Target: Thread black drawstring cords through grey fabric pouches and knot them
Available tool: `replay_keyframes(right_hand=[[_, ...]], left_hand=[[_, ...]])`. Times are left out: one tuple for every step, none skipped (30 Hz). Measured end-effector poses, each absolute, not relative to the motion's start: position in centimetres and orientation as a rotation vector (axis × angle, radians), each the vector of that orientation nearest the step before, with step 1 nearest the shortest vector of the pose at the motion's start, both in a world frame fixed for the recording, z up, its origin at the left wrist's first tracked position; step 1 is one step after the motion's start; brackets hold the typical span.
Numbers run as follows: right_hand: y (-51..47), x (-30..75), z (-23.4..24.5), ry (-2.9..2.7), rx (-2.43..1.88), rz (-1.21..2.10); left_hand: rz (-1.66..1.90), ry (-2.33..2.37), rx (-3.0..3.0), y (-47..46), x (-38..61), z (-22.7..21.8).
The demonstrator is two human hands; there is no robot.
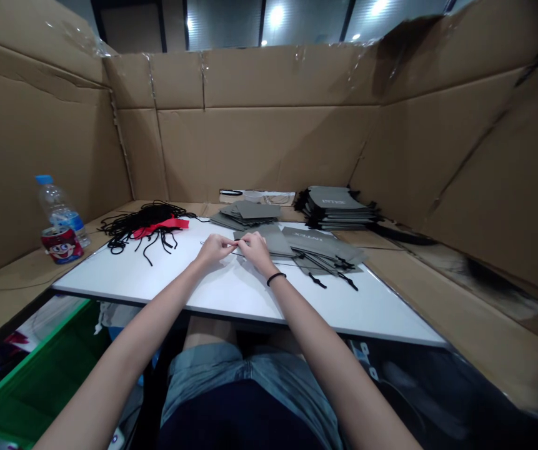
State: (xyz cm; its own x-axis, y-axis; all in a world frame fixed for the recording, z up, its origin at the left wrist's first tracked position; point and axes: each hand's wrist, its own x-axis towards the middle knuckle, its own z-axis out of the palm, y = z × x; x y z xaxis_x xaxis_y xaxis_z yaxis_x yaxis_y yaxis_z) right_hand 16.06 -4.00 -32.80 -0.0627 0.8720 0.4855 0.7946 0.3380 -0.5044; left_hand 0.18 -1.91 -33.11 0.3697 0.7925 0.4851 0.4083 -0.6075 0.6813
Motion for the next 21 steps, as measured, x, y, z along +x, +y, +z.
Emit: replay_keyframes(right_hand=[[-3.9,16.2,-32.9,-1.853,-1.463,0.146],[-3.8,16.3,-33.0,-1.851,-1.457,0.158],[-3.6,16.4,-33.1,-1.855,-1.448,0.167],[-3.5,16.5,-33.2,-1.865,-1.435,0.175],[-3.3,16.6,-33.3,-1.874,-1.42,0.181],[-3.2,16.7,-33.4,-1.882,-1.404,0.185],[-3.1,16.7,-33.5,-1.886,-1.389,0.186],[-2.9,16.8,-33.7,-1.89,-1.375,0.184],[-2.8,16.8,-33.8,-1.893,-1.365,0.181],[-2.7,16.9,-33.9,-1.897,-1.362,0.179],[-2.7,16.9,-34.0,-1.901,-1.362,0.176],[-2.6,16.9,-34.1,-1.905,-1.365,0.173],[-2.6,16.8,-34.2,-1.911,-1.368,0.17],[-2.5,16.8,-34.3,-1.916,-1.37,0.165],[-2.5,16.8,-34.3,-1.922,-1.37,0.162],[-2.6,16.8,-34.3,-1.93,-1.369,0.16],[-2.6,16.7,-34.3,-1.939,-1.367,0.157],[-2.7,16.7,-34.2,-1.947,-1.368,0.153],[-2.7,16.6,-34.2,-1.956,-1.371,0.146],[-2.8,16.6,-34.1,-1.965,-1.377,0.138],[-2.9,16.5,-34.1,-1.972,-1.385,0.128]], left_hand=[[1.122,1.042,2.173,-1.9,0.2,-33.2],[1.098,1.046,2.136,-1.8,0.2,-33.2],[1.076,1.049,2.088,-1.8,0.3,-33.1],[1.065,1.05,2.037,-1.9,0.3,-33.1],[1.067,1.052,1.99,-1.9,0.4,-33.0],[1.082,1.058,1.948,-2.0,0.5,-32.9],[1.102,1.071,1.909,-2.1,0.6,-32.9],[1.115,1.086,1.869,-2.1,0.7,-32.8],[1.116,1.1,1.826,-2.2,0.8,-32.7],[1.108,1.108,1.781,-2.3,0.8,-32.6],[1.098,1.11,1.738,-2.3,0.9,-32.6],[1.092,1.106,1.697,-2.4,0.9,-32.5],[1.091,1.099,1.66,-2.4,1.0,-32.5],[1.096,1.092,1.626,-2.4,1.0,-32.4],[1.104,1.087,1.594,-2.5,1.0,-32.4],[1.115,1.084,1.564,-2.5,1.1,-32.4],[1.125,1.083,1.539,-2.5,1.1,-32.3],[1.134,1.082,1.519,-2.5,1.2,-32.3],[1.144,1.084,1.504,-2.4,1.3,-32.4],[1.155,1.088,1.493,-2.4,1.3,-32.4],[1.166,1.096,1.482,-2.3,1.4,-32.5]])
